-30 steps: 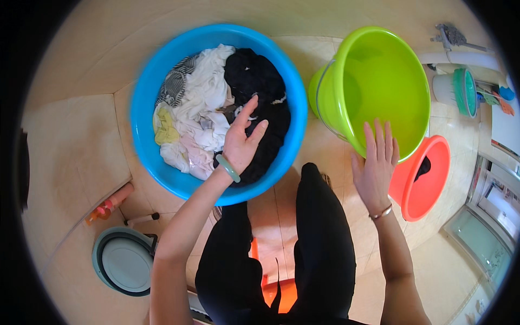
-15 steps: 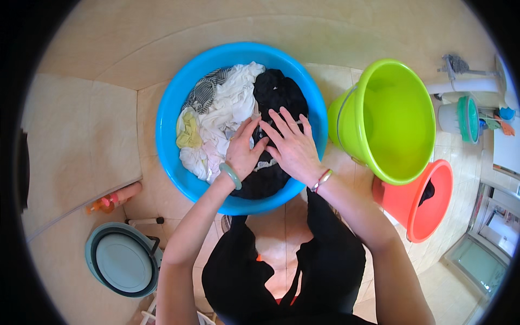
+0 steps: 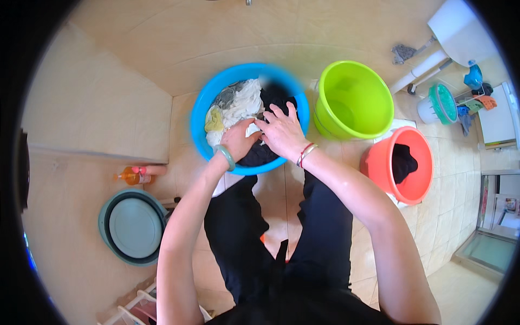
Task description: The person sits on a small stool in a bathroom and hand-washes clothes in a blue basin filled with soapy water. They scrub and rinse various garments, including a striped shirt and dark pants, by hand, occasionally transferring items to a green bucket.
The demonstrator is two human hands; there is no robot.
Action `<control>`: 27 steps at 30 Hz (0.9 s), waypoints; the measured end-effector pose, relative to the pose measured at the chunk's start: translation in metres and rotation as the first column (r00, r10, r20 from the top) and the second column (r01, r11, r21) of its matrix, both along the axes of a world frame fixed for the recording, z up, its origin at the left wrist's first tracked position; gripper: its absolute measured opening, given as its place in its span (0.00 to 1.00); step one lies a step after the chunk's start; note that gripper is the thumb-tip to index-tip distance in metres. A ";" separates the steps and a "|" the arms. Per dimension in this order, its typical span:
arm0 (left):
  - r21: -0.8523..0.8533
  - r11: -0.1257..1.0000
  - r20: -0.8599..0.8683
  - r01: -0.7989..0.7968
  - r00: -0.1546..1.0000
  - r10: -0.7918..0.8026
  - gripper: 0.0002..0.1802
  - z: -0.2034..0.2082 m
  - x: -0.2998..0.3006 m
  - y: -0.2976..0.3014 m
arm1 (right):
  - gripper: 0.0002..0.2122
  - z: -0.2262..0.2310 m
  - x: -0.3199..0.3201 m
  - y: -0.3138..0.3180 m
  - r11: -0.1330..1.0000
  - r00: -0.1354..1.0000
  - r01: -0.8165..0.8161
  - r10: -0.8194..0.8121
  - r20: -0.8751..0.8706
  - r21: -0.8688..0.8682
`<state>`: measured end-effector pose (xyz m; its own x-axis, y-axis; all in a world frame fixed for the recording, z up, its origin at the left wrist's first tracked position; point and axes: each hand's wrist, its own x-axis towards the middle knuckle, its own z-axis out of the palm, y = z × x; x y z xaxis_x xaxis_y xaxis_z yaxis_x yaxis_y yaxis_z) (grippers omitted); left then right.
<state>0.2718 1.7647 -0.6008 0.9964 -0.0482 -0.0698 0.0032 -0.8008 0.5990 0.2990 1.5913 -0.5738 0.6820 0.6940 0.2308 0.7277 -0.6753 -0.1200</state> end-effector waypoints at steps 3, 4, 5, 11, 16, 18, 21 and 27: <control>0.046 0.998 -0.019 0.034 0.999 -0.033 0.25 0.026 -0.041 -0.003 | 0.12 0.014 -0.040 -0.002 1.000 0.997 -0.023 0.022 0.075 0.008; 0.076 0.995 -0.054 0.057 0.997 -0.053 0.25 0.035 -0.056 -0.006 | 0.11 0.020 -0.054 -0.005 0.999 0.999 -0.028 0.029 0.021 -0.036; 0.105 0.991 -0.090 0.081 0.993 -0.072 0.25 0.047 -0.069 -0.010 | 0.10 0.028 -0.067 -0.008 0.996 0.999 -0.036 0.034 -0.033 -0.079; 0.266 0.940 -0.190 0.214 0.968 -0.166 0.17 0.082 -0.133 -0.021 | 0.12 0.031 -0.129 -0.011 0.995 0.980 -0.084 0.072 -0.183 -0.058; 0.427 0.840 -0.402 0.336 0.902 -0.156 0.15 0.103 -0.157 -0.018 | 0.13 0.034 -0.162 0.002 1.000 0.736 -0.025 0.009 -0.677 -0.013; 0.414 0.816 -0.506 0.403 0.847 -0.161 0.17 0.116 -0.164 -0.013 | 0.15 0.032 -0.178 0.007 0.997 0.575 0.060 0.003 -0.818 0.046; 0.395 0.852 -0.429 0.345 0.889 -0.161 0.16 0.105 -0.172 0.006 | 0.13 -0.010 -0.195 0.022 0.978 0.457 0.160 0.045 -0.888 0.132; 0.316 0.933 -0.294 0.170 0.953 -0.074 0.17 0.056 -0.177 0.040 | 0.08 -0.020 -0.219 0.052 0.992 0.616 0.111 -0.028 -0.788 0.052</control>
